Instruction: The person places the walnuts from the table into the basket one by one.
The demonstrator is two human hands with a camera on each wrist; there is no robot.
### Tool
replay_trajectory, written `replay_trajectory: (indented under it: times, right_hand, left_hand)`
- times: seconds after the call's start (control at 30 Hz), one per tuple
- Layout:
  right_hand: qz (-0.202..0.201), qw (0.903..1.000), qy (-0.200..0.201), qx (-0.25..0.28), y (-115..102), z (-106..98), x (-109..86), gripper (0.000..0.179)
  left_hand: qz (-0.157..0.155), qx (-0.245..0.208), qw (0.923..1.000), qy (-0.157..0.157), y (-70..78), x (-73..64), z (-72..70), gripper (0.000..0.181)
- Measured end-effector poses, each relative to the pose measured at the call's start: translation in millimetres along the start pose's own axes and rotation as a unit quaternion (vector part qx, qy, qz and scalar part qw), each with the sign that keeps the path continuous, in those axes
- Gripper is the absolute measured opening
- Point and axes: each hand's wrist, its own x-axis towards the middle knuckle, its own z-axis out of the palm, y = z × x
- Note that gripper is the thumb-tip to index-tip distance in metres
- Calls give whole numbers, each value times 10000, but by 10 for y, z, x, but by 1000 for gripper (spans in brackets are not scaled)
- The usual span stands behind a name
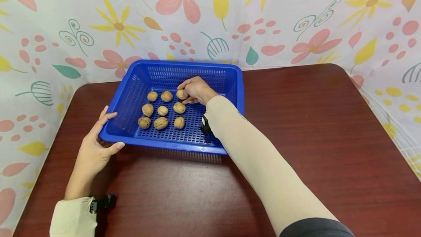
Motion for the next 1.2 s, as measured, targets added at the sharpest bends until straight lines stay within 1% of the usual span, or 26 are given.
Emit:
replay_trajectory:
  times: [0.33, 0.57, 0.9, 1.13, 1.2]
  right_hand:
    - [-82, 9999, -39, -128, 0, -3, -2, 44]
    - [-223, 9995, 74, -199, -4, 6, -20, 40]
    - [-297, 9989, 112, -354, -14, 21, -47, 38]
    - [-328, 9986, 134, -393, -19, 34, -75, 38]
    - [-218, 9990, 187, -331, -33, 38, -95, 38]
  left_hand:
    - [14, 9, 10000, 23, -8, 3, -2, 84]
    - [22, -94, 9999, 41, -9, 0, -5, 84]
    - [-11, -46, 10000, 33, 11, -2, 4, 83]
    - [24, -144, 9999, 35, 7, -4, 9, 84]
    - [38, -216, 9998, 45, 5, -6, 10, 84]
